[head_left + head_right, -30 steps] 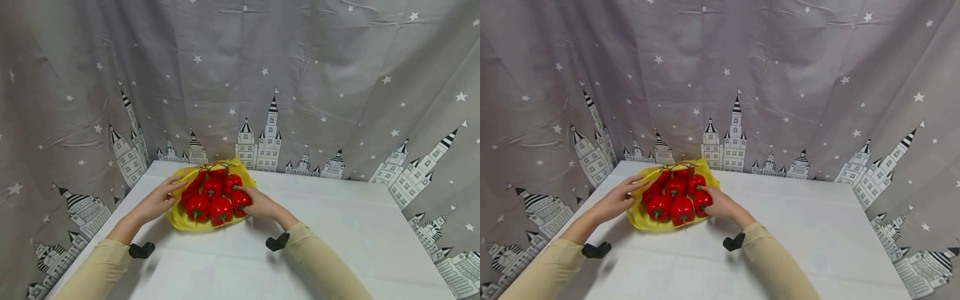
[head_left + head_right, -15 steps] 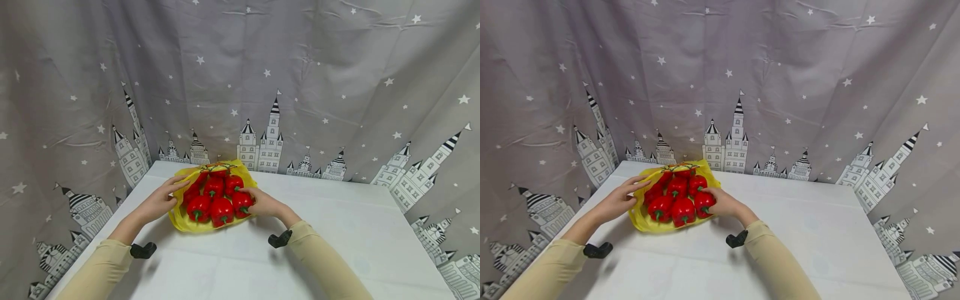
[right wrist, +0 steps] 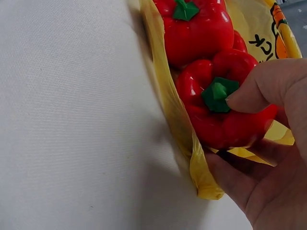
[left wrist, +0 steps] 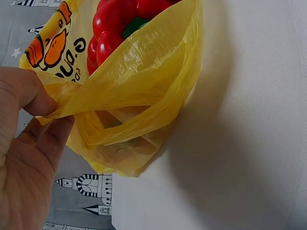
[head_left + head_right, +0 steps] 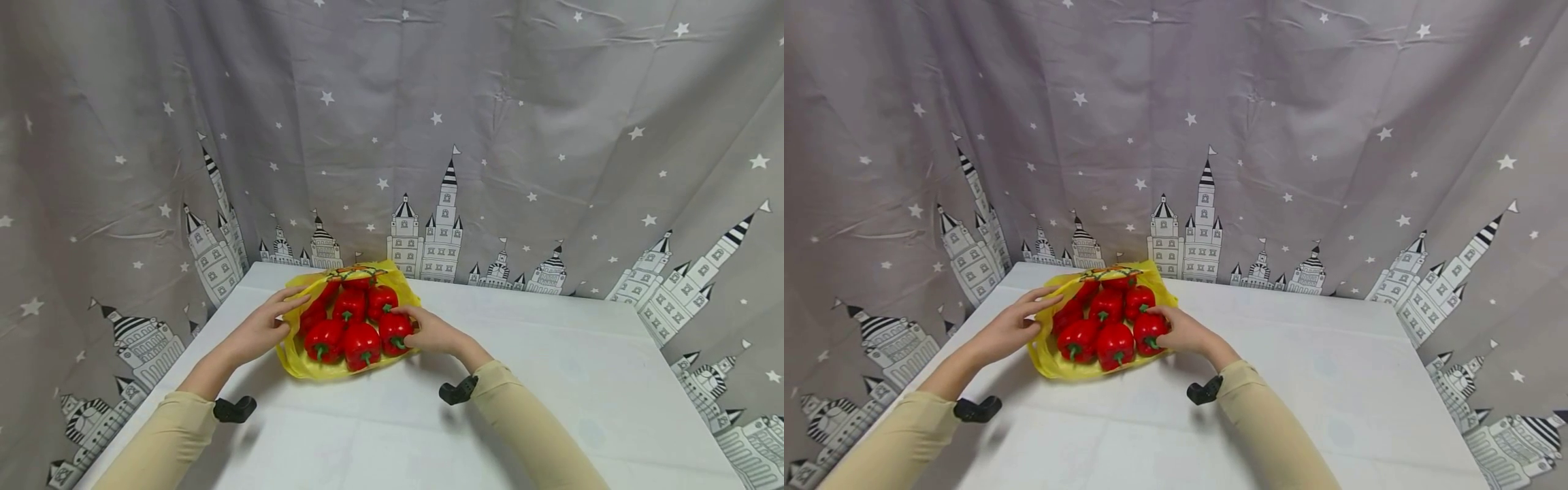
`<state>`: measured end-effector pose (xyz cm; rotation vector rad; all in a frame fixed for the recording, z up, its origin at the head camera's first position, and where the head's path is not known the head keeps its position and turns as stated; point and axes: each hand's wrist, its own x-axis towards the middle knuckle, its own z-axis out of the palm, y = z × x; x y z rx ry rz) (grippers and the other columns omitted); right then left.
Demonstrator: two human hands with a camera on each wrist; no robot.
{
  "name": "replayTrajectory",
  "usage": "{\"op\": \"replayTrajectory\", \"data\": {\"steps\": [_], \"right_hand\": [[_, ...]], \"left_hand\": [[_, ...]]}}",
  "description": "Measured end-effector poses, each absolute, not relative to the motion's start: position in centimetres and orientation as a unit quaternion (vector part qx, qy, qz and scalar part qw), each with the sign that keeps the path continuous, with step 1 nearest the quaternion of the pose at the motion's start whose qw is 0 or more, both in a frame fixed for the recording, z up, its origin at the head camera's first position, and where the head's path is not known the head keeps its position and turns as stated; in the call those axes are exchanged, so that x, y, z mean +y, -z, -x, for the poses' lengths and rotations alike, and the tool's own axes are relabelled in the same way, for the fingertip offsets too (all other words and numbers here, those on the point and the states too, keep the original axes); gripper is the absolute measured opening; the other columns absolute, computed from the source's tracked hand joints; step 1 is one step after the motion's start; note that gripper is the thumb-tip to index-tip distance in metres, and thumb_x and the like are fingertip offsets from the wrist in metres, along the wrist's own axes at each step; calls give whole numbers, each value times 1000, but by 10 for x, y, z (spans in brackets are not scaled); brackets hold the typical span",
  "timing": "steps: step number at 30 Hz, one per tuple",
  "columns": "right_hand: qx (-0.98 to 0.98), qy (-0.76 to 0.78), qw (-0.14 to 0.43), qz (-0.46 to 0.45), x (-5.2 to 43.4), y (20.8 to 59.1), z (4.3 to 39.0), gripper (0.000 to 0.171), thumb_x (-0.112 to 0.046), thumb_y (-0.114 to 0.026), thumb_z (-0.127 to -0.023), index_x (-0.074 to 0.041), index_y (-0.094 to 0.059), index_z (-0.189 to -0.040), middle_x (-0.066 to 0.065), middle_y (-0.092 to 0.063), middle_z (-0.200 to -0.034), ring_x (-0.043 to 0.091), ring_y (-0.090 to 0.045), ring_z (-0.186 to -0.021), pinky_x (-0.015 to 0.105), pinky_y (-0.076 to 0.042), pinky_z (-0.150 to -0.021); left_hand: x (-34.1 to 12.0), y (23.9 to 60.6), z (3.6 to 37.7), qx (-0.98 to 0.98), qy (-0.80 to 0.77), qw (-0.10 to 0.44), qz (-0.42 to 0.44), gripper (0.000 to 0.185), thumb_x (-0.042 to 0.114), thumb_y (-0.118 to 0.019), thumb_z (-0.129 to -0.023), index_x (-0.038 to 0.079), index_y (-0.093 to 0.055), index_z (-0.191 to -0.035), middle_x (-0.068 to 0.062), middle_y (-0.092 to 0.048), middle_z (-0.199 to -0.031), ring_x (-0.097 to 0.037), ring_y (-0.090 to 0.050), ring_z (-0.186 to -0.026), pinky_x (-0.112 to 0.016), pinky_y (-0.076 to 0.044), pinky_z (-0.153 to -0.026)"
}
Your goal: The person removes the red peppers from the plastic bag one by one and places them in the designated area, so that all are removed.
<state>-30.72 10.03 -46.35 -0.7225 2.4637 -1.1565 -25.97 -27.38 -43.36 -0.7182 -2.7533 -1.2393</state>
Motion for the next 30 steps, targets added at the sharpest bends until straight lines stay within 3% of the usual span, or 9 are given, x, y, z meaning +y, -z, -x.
{"op": "replayTrajectory", "data": {"steps": [16, 21, 30], "right_hand": [[857, 427, 148, 247, 103, 468, 305, 63, -8, -68, -84, -23, -56, -144, 2, -54, -137, 22, -52, -115, 39, -48, -96], [855, 434, 141, 247, 105, 465, 303, 63, -8, -67, -84, -23, -56, -144, 3, -54, -135, 23, -51, -114, 38, -48, -95], [845, 459, 145, 235, 116, 457, 299, 61, -12, -67, -85, -28, -56, -143, 4, -52, -140, 29, -54, -125, 39, -54, -94]], "left_hand": [[-274, 436, 260, -894, 398, 7, 205, 62, -11, -50, -91, 8, -53, -150, -10, -28, -165, -36, -32, -145, -29, -47, -80], [-274, 436, 260, -889, 410, 1, 205, 62, -12, -50, -92, 8, -52, -151, -11, -27, -165, -35, -38, -140, -28, -47, -76], [-274, 435, 259, -889, 408, 5, 207, 61, -12, -50, -92, 6, -52, -150, -11, -27, -165, -34, -40, -139, -29, -48, -84]]}}
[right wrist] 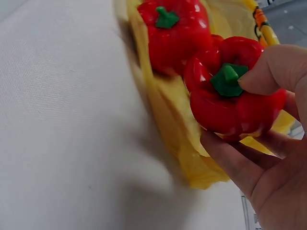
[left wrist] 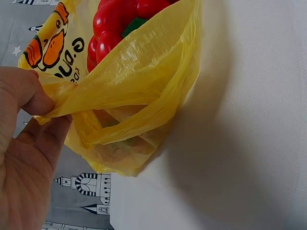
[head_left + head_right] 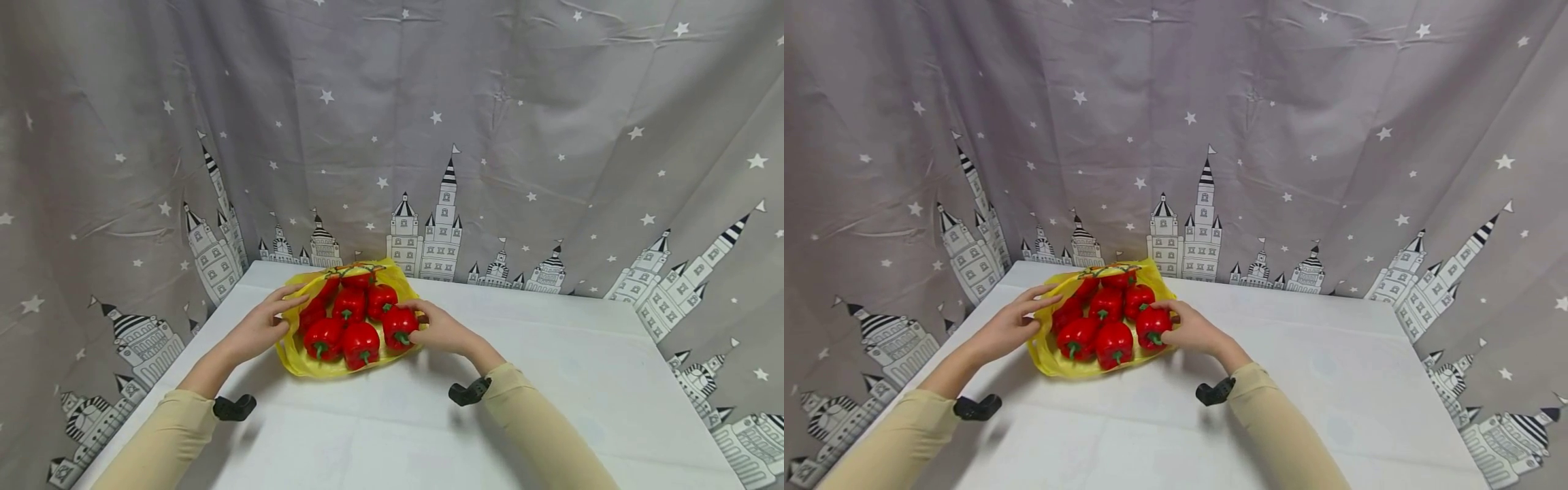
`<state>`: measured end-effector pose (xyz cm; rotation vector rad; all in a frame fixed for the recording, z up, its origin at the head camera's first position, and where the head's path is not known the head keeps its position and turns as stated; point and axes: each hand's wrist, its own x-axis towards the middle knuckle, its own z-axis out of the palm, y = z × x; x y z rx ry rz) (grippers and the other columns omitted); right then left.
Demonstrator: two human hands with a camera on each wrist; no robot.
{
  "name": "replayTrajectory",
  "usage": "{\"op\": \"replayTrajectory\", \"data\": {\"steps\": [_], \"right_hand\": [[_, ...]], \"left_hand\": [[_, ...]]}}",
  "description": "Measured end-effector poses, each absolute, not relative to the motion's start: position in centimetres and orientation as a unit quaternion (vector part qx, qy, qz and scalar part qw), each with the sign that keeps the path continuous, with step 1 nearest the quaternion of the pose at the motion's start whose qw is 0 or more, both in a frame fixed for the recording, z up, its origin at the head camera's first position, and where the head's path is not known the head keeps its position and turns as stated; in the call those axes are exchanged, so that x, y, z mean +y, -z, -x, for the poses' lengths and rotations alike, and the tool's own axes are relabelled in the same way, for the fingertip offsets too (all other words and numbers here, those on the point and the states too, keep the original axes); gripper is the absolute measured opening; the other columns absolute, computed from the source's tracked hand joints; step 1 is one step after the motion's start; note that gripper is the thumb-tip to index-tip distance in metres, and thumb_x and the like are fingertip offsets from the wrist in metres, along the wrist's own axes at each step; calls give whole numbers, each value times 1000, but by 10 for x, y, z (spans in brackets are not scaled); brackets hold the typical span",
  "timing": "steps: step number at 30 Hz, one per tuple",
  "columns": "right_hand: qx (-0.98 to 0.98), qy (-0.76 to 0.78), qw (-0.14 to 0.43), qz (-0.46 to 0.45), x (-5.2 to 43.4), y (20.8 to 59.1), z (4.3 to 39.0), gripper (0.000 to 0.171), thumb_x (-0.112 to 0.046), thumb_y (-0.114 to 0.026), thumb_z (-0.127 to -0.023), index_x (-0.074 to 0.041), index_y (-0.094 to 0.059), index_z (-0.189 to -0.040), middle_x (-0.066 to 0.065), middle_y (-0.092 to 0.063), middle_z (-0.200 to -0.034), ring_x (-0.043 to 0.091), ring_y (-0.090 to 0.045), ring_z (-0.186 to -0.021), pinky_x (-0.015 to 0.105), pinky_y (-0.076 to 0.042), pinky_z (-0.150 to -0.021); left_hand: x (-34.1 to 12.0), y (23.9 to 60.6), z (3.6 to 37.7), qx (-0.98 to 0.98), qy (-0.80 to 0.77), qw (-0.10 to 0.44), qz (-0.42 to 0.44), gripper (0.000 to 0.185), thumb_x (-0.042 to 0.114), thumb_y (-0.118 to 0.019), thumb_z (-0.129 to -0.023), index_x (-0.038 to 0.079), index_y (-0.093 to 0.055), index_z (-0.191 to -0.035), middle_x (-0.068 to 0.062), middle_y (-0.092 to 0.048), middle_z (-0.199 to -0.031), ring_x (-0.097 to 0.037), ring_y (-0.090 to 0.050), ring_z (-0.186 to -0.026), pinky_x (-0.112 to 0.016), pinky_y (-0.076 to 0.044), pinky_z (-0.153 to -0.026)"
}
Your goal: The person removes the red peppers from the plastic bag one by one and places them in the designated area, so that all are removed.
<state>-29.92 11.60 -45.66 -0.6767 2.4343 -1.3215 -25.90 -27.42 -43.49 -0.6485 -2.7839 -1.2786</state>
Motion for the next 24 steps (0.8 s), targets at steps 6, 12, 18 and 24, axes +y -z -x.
{"op": "replayTrajectory", "data": {"steps": [6, 12, 18, 24], "right_hand": [[820, 494, 145, 249, 131, 448, 298, 60, -10, -64, -86, -24, -55, -144, 2, -54, -142, 29, -56, -127, 41, -53, -97], [811, 515, 140, 241, 151, 442, 298, 59, -11, -67, -86, -25, -57, -142, -1, -57, -140, 30, -57, -125, 45, -53, -97], [806, 535, 135, 214, 173, 437, 300, 58, -7, -68, -85, -27, -59, -139, -1, -57, -139, 31, -57, -123, 44, -55, -93], [805, 549, 131, 183, 197, 431, 302, 62, -2, -67, -84, -24, -56, -141, 4, -55, -141, 33, -55, -125, 43, -57, -92]], "left_hand": [[-274, 434, 260, -892, 400, 9, 209, 60, -11, -50, -92, 5, -53, -149, -11, -28, -165, -36, -34, -144, -28, -47, -82], [-275, 434, 260, -891, 405, 3, 206, 60, -11, -49, -92, 6, -52, -150, -10, -27, -165, -38, -39, -141, -29, -49, -86], [-274, 435, 260, -890, 412, -4, 195, 61, -10, -49, -93, 8, -52, -151, -9, -26, -166, -39, -44, -138, -30, -51, -86], [-273, 434, 261, -896, 397, 5, 199, 60, -10, -49, -93, 8, -52, -150, -9, -27, -165, -39, -38, -142, -28, -49, -87]]}}
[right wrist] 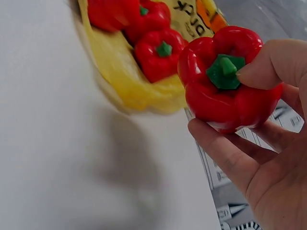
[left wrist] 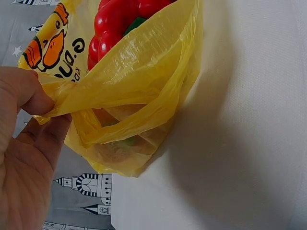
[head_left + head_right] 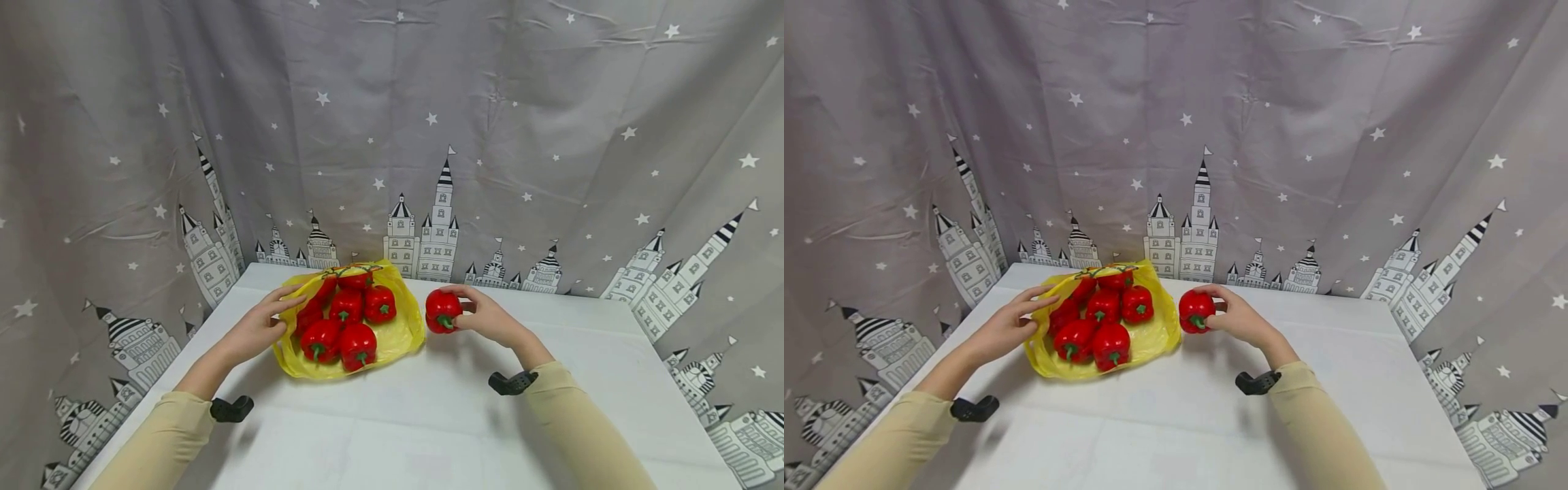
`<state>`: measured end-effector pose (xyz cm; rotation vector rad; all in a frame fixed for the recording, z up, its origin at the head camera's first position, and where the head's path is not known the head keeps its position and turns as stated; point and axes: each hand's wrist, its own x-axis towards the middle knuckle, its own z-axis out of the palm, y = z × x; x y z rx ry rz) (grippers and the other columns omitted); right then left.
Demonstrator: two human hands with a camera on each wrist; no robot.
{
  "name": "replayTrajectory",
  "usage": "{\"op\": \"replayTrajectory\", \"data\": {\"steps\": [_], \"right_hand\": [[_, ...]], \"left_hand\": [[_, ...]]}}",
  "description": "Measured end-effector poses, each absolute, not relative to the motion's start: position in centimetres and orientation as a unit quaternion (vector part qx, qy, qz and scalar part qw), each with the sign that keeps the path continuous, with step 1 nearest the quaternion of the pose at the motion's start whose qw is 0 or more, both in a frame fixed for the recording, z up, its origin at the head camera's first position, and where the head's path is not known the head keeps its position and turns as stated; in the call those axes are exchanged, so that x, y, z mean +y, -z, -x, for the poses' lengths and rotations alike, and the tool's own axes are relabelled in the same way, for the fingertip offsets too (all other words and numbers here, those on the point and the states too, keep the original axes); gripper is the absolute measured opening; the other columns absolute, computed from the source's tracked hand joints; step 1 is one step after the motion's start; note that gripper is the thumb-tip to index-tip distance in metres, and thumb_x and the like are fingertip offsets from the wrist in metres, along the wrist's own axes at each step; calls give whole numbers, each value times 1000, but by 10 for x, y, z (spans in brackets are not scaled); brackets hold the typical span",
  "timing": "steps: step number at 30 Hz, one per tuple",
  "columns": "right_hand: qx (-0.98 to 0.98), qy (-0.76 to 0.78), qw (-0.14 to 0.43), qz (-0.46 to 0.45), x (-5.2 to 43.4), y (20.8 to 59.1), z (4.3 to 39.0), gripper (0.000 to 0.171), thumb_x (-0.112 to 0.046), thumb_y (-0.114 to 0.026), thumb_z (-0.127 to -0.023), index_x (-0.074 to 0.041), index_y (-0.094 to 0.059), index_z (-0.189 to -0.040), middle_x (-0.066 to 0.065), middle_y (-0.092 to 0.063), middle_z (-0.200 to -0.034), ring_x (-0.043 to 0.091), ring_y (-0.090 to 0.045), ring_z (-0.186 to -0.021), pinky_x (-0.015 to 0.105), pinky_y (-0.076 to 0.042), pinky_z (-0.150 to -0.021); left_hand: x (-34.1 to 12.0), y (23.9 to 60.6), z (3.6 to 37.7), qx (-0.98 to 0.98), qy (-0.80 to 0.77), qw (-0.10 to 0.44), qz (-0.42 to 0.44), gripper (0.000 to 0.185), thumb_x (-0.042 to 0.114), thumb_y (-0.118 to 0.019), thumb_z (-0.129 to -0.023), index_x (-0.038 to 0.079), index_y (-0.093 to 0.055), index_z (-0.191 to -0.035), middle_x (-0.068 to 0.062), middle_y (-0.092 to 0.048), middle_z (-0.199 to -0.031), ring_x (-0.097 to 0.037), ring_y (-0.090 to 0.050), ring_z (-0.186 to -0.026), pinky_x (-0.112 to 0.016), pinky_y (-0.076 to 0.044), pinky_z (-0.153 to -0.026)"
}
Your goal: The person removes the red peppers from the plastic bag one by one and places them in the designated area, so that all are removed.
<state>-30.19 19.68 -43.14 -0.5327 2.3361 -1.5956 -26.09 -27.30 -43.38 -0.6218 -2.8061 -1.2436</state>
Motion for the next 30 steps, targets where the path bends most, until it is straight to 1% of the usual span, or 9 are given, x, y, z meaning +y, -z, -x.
{"op": "replayTrajectory", "data": {"steps": [3, 6, 10, 14, 15, 18, 23, 25, 30], "right_hand": [[808, 550, 129, 167, 208, 429, 304, 64, -2, -68, -84, -23, -54, -143, 6, -52, -143, 35, -53, -128, 44, -56, -93], [815, 544, 126, 153, 218, 428, 306, 66, -3, -70, -83, -22, -53, -144, 8, -50, -146, 37, -50, -131, 46, -56, -94], [829, 530, 118, 137, 231, 427, 310, 68, -3, -70, -82, -23, -52, -145, 9, -47, -147, 39, -47, -133, 47, -56, -93], [833, 526, 114, 128, 242, 431, 315, 67, -1, -67, -84, -23, -52, -146, 10, -45, -148, 41, -48, -132, 47, -55, -94], [833, 527, 113, 126, 245, 433, 316, 67, 0, -67, -85, -23, -52, -146, 10, -45, -149, 41, -48, -132, 47, -55, -94], [835, 524, 110, 125, 253, 437, 318, 67, 1, -66, -85, -20, -50, -148, 13, -43, -150, 43, -47, -133, 47, -56, -93], [835, 524, 112, 123, 263, 442, 321, 69, 1, -64, -87, -14, -45, -151, 17, -38, -154, 47, -43, -134, 48, -55, -94], [833, 528, 116, 120, 266, 443, 323, 69, 2, -64, -87, -12, -44, -152, 18, -37, -154, 48, -42, -135, 47, -55, -94], [833, 529, 123, 106, 269, 450, 327, 68, 3, -62, -86, -12, -45, -150, 17, -39, -153, 45, -44, -133, 43, -56, -93]], "left_hand": [[-274, 434, 261, -899, 389, 10, 201, 61, -10, -49, -92, 8, -53, -150, -9, -28, -165, -38, -33, -146, -28, -48, -87], [-274, 434, 261, -899, 389, 12, 203, 61, -10, -49, -92, 8, -53, -150, -9, -28, -165, -39, -32, -147, -28, -48, -88], [-275, 435, 262, -898, 391, 10, 202, 61, -10, -50, -92, 8, -53, -150, -9, -28, -165, -38, -33, -146, -27, -48, -87], [-274, 436, 262, -894, 401, 4, 200, 60, -9, -50, -93, 8, -53, -150, -8, -27, -165, -37, -38, -142, -27, -49, -84], [-274, 436, 262, -893, 404, 4, 201, 60, -9, -50, -93, 8, -53, -150, -8, -27, -165, -37, -38, -142, -28, -49, -84], [-274, 436, 262, -891, 407, 1, 201, 60, -9, -51, -93, 8, -52, -150, -8, -26, -166, -37, -40, -141, -33, -51, -89], [-274, 436, 262, -889, 411, -1, 201, 60, -9, -50, -93, 8, -52, -151, -8, -26, -166, -38, -38, -143, -51, -48, -99], [-274, 436, 262, -889, 412, -1, 200, 60, -9, -50, -93, 8, -52, -151, -8, -26, -166, -38, -39, -142, -52, -49, -98], [-274, 436, 262, -891, 410, -2, 195, 60, -9, -51, -94, 9, -52, -151, -7, -27, -166, -38, -41, -141, -46, -51, -95]]}}
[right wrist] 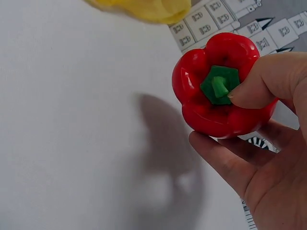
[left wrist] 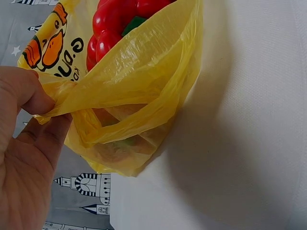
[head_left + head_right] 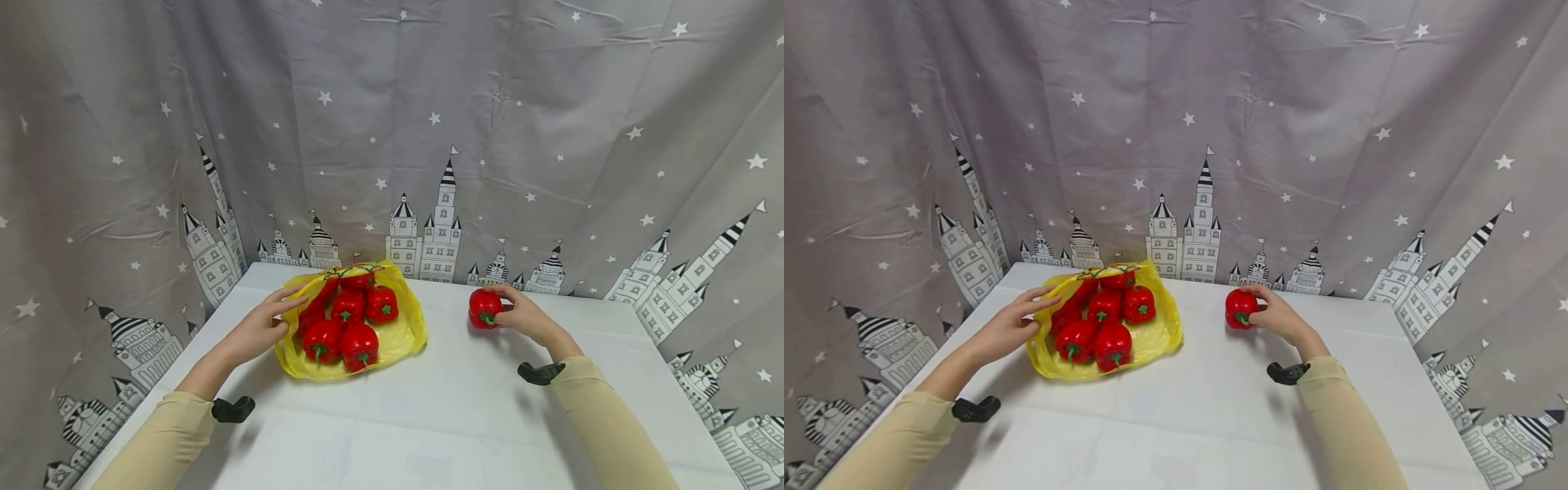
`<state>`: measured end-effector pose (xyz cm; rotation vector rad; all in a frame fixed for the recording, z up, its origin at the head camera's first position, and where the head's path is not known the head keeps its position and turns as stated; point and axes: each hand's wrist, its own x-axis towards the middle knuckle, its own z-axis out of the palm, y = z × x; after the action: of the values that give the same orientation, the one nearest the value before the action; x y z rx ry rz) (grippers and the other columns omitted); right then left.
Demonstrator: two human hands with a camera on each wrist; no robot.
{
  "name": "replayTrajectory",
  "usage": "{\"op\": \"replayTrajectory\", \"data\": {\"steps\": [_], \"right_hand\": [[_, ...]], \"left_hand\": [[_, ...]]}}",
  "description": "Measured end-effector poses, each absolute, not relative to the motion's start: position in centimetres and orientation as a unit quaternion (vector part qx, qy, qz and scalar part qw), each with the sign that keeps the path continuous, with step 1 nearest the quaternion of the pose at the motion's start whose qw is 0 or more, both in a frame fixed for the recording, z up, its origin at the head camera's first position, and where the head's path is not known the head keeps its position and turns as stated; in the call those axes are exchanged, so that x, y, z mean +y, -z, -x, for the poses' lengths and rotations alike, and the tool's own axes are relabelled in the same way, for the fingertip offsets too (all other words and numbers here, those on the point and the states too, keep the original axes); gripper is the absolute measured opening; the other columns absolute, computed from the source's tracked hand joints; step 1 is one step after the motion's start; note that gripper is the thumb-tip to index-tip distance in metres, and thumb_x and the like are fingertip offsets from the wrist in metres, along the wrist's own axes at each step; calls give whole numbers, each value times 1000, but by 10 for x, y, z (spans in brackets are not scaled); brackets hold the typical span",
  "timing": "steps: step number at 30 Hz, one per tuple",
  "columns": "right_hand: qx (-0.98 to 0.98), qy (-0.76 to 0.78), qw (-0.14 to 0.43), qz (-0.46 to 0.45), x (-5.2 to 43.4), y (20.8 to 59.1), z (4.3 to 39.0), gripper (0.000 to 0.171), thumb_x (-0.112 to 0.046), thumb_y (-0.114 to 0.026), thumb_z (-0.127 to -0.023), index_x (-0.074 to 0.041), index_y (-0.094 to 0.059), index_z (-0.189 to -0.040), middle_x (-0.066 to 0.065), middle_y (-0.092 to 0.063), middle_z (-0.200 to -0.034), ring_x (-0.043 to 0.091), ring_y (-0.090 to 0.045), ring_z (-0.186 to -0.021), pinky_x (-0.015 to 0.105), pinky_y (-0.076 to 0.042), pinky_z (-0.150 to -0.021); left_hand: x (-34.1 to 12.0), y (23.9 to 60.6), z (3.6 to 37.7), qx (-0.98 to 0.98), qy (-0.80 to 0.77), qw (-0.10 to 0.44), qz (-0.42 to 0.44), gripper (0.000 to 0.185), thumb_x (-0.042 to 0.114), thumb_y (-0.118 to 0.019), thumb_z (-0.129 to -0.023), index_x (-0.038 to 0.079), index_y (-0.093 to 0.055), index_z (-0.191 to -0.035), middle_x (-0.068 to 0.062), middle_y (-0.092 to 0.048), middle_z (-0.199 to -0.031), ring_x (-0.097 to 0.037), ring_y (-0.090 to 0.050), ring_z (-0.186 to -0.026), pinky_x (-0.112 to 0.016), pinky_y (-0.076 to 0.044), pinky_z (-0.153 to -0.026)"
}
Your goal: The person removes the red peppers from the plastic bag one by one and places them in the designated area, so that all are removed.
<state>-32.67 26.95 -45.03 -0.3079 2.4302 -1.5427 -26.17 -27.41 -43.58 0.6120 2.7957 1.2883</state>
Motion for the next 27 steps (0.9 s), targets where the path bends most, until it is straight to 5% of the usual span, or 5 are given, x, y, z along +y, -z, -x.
{"op": "replayTrajectory", "data": {"steps": [11, 27], "right_hand": [[831, 533, 131, 89, 273, 465, 331, 69, 1, -62, -86, -13, -46, -151, 16, -39, -153, 42, -42, -134, 41, -55, -92], [823, 547, 139, 72, 271, 472, 332, 70, 0, -63, -87, -14, -44, -153, 16, -41, -153, 41, -44, -130, 38, -53, -86]], "left_hand": [[-273, 435, 261, 890, -415, 8, -190, 60, -9, -50, -94, 9, -52, -151, -8, -26, -166, -39, -39, -142, -55, -48, -101], [-273, 434, 259, 896, -400, 0, -195, 59, -8, -51, -93, 7, -53, -150, -9, -27, -165, -39, -41, -140, -30, -49, -86]]}}
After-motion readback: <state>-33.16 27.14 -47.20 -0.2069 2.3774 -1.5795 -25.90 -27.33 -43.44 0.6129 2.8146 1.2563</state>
